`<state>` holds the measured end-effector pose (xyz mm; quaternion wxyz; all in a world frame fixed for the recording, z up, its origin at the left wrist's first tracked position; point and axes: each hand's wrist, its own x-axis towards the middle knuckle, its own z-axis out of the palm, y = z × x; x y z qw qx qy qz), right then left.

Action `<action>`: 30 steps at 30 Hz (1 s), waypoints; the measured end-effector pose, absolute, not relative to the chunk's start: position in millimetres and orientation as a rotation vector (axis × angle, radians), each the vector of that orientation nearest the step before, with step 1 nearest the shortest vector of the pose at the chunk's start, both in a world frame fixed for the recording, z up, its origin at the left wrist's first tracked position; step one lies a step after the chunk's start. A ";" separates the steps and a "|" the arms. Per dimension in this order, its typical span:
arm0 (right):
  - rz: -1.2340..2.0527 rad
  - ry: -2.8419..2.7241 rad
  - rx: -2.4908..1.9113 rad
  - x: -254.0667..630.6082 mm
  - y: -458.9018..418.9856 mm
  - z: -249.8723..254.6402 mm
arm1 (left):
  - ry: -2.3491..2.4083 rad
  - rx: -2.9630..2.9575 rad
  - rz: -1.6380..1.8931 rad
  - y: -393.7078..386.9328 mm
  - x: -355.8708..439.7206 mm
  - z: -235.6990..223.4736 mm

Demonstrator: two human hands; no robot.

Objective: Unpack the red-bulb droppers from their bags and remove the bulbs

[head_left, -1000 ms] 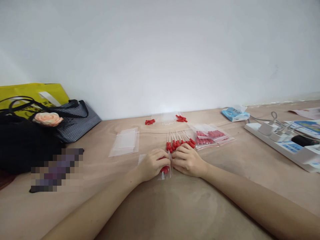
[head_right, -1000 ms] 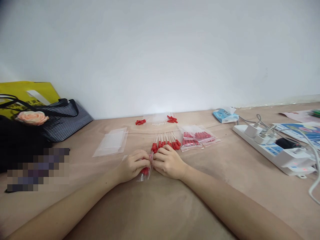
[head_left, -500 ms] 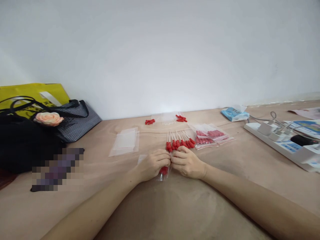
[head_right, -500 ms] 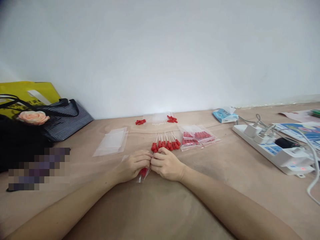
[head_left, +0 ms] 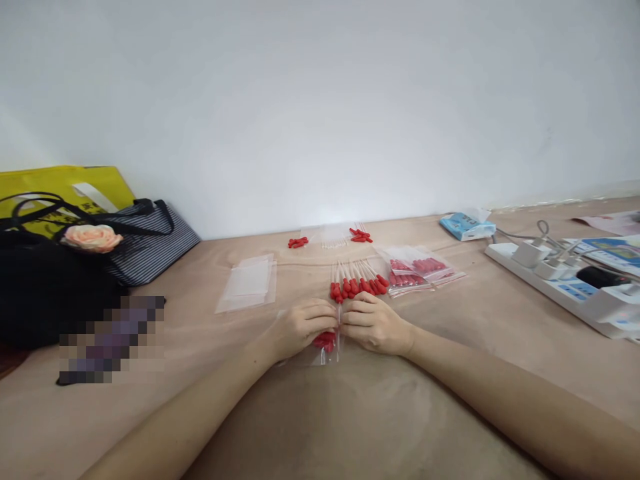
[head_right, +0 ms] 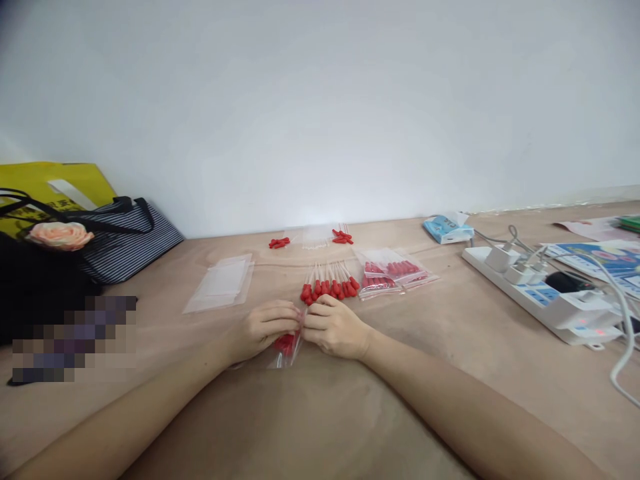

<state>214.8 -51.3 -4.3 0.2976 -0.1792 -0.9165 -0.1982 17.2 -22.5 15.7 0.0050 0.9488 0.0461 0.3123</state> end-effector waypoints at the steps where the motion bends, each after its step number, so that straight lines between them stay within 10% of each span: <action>1: -0.526 -2.410 -0.475 214.8 -51.5 -5.1 | 0.125 2.969 1.018 -20.9 17.2 15.4; 30: -0.292 -2.538 -0.684 227.7 -51.7 0.2 | 0.344 3.048 0.709 -8.5 -5.0 25.9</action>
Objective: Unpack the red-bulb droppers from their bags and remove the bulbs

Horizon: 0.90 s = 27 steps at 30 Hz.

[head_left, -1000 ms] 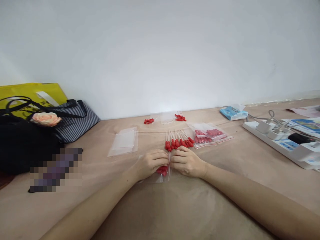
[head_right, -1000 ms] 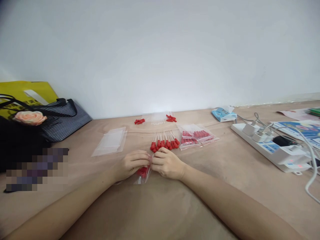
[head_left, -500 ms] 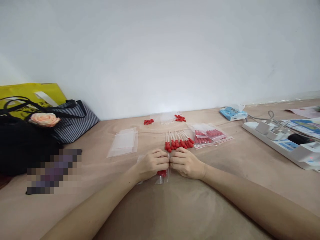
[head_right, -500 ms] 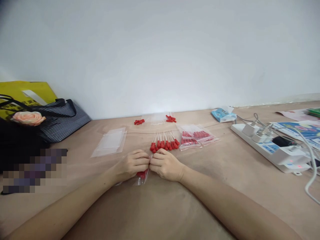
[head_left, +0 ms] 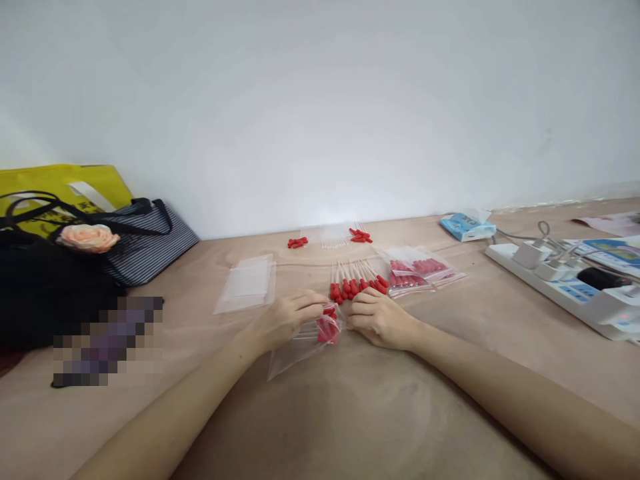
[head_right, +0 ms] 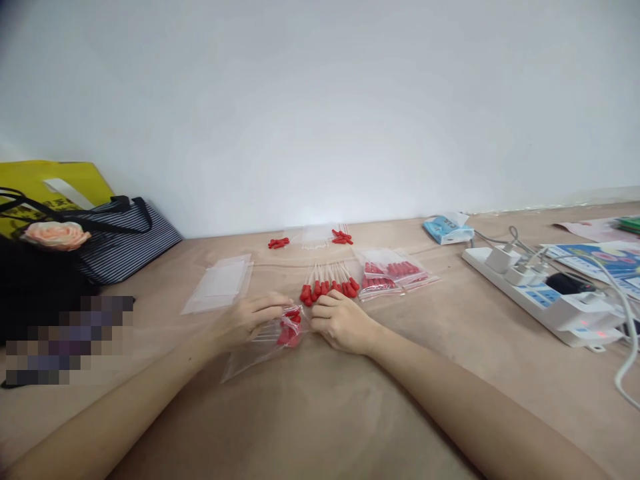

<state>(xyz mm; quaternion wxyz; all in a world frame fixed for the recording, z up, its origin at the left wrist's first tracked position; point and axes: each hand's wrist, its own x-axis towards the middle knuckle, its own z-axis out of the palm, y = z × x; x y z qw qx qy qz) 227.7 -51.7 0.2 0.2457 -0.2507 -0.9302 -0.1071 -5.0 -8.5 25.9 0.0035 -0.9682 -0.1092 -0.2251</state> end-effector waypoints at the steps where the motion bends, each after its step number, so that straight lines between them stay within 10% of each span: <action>1: -0.251 -2.537 -0.704 228.9 -52.5 1.1 | -0.387 -3.054 -0.724 -10.0 -5.4 26.6; 27: 0.347 -2.170 -1.163 209.6 -62.4 1.8 | -1.201 -3.161 -0.786 -50.9 -13.3 17.2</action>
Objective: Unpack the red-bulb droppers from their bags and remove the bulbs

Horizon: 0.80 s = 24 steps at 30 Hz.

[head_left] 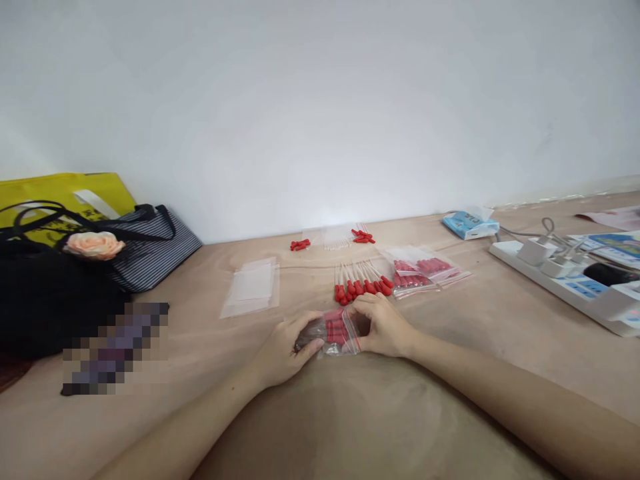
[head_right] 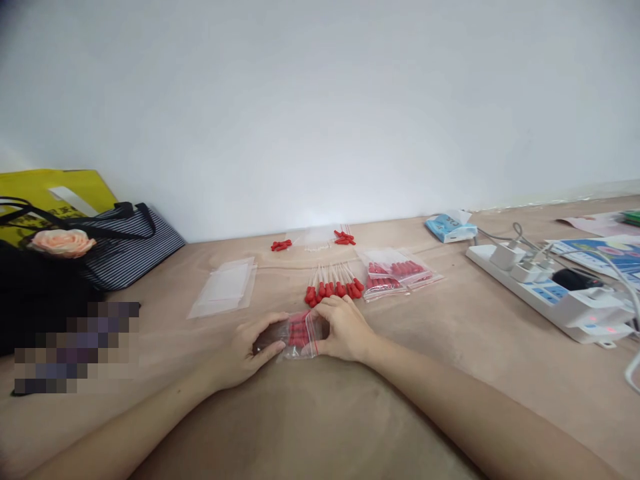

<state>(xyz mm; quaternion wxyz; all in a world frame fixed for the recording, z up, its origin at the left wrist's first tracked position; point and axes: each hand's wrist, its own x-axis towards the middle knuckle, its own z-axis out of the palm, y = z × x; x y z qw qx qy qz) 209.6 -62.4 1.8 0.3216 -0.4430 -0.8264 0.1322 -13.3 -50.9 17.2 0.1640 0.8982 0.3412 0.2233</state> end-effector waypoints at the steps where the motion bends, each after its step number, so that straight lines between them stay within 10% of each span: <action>1: 0.354 -2.157 -1.174 208.2 -62.9 1.4 | 0.976 2.557 0.636 -50.6 -13.6 16.9; 24: 0.543 -2.142 -1.012 214.8 -63.4 9.4 | 1.083 2.403 0.518 -48.1 -19.9 15.6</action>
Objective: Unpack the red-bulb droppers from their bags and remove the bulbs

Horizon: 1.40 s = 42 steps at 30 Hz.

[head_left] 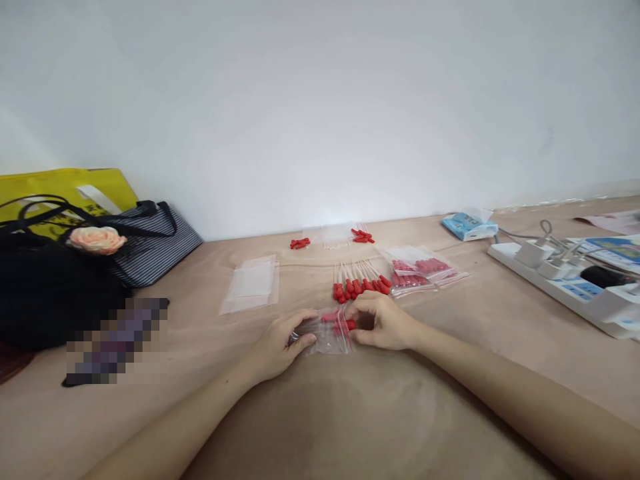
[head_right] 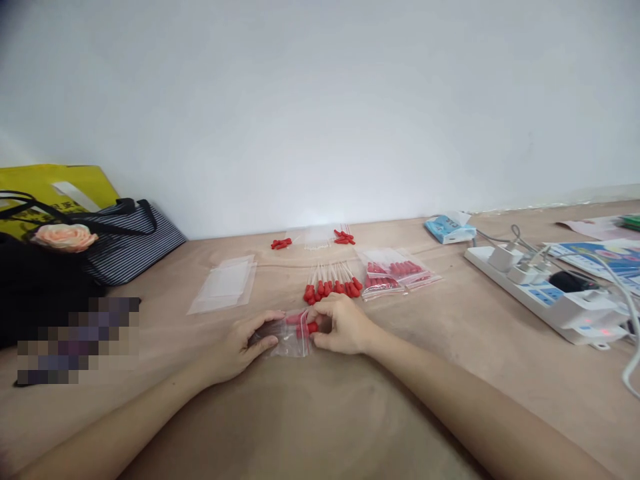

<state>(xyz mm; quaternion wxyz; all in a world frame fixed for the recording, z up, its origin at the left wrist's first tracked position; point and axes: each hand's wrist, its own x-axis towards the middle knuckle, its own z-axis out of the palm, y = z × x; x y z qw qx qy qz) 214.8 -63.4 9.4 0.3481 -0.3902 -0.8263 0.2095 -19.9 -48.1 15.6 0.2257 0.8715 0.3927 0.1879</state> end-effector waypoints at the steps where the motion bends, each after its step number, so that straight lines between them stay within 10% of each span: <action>1: 0.542 -2.171 -1.003 217.5 -62.3 8.9 | 1.088 2.401 0.514 -48.1 -20.2 15.8; 14: 0.554 -2.163 -1.136 210.7 -63.3 7.3 | 1.061 2.429 0.522 -47.7 -20.5 14.5; 26: 1.288 -1.784 -0.965 250.5 -45.8 20.3 | 1.078 2.424 0.491 -47.5 -19.0 17.9; 42: 0.705 -1.285 -1.244 276.1 -22.1 34.2 | 1.073 2.408 0.525 -48.2 -17.9 20.1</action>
